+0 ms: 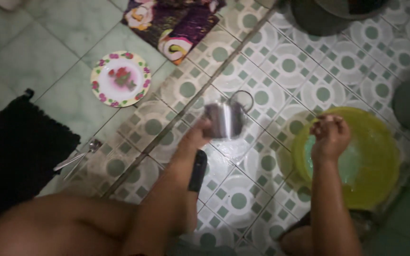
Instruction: Washing dishes on the floor using buckets of water.
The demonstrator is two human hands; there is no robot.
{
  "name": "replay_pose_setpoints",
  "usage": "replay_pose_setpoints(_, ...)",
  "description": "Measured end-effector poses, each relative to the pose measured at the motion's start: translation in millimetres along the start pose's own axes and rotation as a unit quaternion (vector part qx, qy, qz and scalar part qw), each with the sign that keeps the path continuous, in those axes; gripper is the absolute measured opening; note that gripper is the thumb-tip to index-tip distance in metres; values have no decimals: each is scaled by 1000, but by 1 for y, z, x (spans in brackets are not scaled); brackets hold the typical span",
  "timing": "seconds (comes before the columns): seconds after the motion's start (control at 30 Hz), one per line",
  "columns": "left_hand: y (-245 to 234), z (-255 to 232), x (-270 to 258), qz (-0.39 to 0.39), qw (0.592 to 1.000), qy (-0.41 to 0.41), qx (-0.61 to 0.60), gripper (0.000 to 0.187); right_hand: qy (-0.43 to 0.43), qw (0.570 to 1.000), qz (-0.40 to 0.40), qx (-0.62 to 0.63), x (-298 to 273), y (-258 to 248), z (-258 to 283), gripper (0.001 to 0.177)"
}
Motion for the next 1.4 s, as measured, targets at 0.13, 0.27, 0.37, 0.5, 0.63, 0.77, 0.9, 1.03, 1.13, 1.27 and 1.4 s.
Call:
replay_pose_setpoints(0.13,-10,-131,-11,-227,922,308,-65,66,30,999,-28,-10,-5,13,-9,6)
replay_pose_setpoints(0.27,-6,-224,-55,-540,639,502,220,98,50,999,-1,-19,-7,4,-27,4)
replay_pose_setpoints(0.37,-19,-254,-97,-684,437,442,381,118,27,998,13,-64,-7,10,-29,6)
replay_pose_setpoints(0.5,-34,-275,-139,-641,313,466,523,118,25,992,25,-124,-9,-4,-46,6)
replay_pose_setpoints(0.63,-14,-281,-149,-682,421,365,474,111,53,986,21,-154,-21,3,-50,4)
replay_pose_setpoints(0.77,-28,-287,-150,-745,380,271,476,110,86,978,4,-193,-27,3,-56,6)
replay_pose_setpoints(0.9,-65,-294,-174,-785,324,377,370,113,88,980,10,-176,-27,3,-64,6)
replay_pose_setpoints(1.03,-87,-295,-210,-770,248,550,209,113,88,982,33,-165,-30,11,-69,3)
replay_pose_setpoints(1.13,-86,-286,-234,-865,229,413,168,121,91,981,35,-166,-33,13,-75,6)
replay_pose_setpoints(1.27,-119,-272,-251,-923,206,261,191,131,94,977,64,-181,-40,-8,-87,4)
replay_pose_setpoints(1.4,-97,-271,-241,-924,277,200,174,129,137,963,43,-227,-45,8,-75,9)
Point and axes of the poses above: each hand's wrist, its own x-axis towards the middle knuckle, its own y-axis out of the palm, z = x × y, the point moved 3 cm from there along x, towards the middle knuckle, and after that the axes turned 1 degree about -x, right-handed, at the moved point
